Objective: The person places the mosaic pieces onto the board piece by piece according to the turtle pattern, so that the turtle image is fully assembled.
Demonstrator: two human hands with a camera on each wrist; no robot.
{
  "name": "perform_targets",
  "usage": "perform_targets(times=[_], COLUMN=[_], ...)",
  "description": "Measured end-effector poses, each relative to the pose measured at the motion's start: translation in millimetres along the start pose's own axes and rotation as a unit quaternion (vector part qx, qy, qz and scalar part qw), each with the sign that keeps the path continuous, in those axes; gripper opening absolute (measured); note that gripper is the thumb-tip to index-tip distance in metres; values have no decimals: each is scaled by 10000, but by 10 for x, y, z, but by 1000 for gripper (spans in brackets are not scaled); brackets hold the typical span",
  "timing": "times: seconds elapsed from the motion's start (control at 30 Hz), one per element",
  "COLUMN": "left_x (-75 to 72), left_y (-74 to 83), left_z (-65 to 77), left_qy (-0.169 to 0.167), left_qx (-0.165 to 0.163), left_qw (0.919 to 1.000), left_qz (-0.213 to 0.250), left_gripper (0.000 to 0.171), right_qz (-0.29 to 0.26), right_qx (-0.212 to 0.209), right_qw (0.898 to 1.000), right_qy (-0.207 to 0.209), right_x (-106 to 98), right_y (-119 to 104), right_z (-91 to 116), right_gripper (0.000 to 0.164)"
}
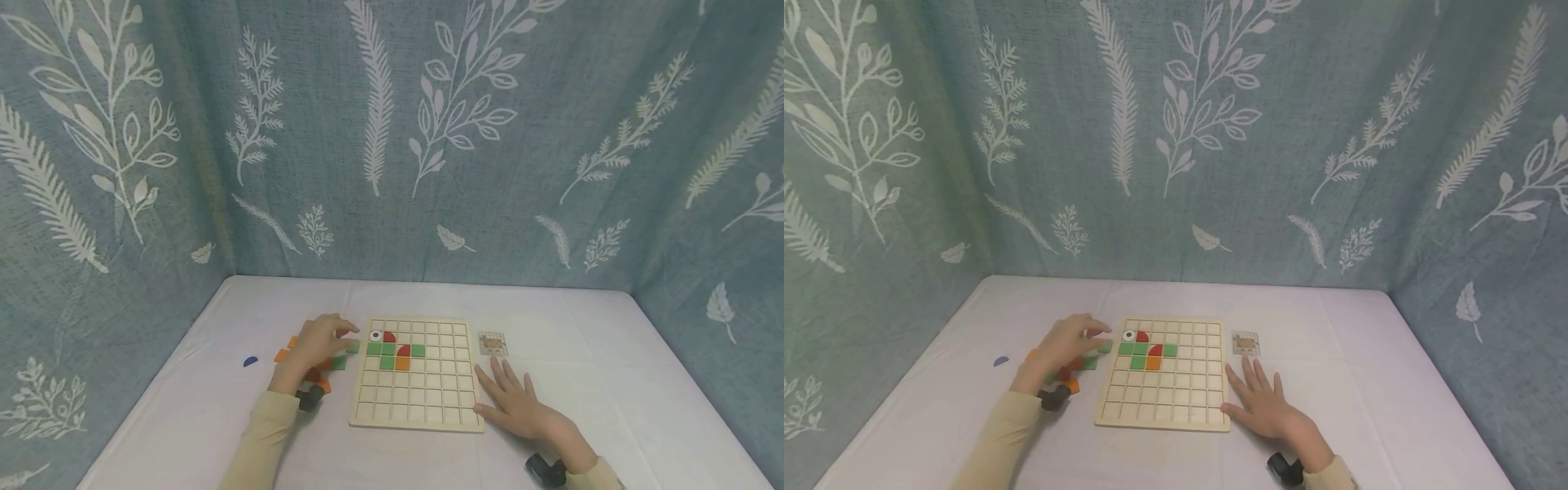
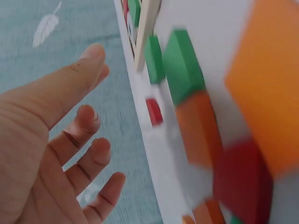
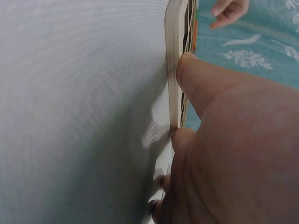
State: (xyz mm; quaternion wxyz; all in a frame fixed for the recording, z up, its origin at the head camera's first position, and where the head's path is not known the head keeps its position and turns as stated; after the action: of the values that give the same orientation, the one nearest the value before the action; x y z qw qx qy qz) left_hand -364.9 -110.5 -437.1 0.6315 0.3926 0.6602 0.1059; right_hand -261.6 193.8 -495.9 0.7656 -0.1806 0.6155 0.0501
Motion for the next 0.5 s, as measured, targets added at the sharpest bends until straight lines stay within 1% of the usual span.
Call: perform_targets(times=[0.23, 0.3, 0.5], left_x=[-223, -282, -418], left_y=[-286, -358, -529], left_z=[116, 146, 228], left_qy=[131, 150, 224], left_qx=[-696, -749, -727], left_qw=[9974, 9970, 9971], left_qz=[102, 101, 38], left_gripper=[27, 26, 24], right_qz=[-22, -6, 52], right_qx=[7, 26, 26], right_qw=[10000, 10000, 10000], right_qy=[-24, -25, 18], right_x=[-13, -6, 1], right_y=[-4, 2, 16], right_z=[5, 4, 1], right_gripper=[71, 71, 71])
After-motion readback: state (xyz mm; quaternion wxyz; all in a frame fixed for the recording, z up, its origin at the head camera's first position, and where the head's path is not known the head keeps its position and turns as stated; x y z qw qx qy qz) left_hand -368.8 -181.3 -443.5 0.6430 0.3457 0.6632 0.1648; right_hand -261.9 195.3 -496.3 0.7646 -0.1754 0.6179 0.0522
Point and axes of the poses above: each hand's wrist, its own z-axis away from the middle knuckle, its own x-axis out of the palm, y = z × x, the point moved 10 cm from there along -z, towards the middle knuckle, and after that the axes turned 14 degrees about z, right-handed, at the moved point
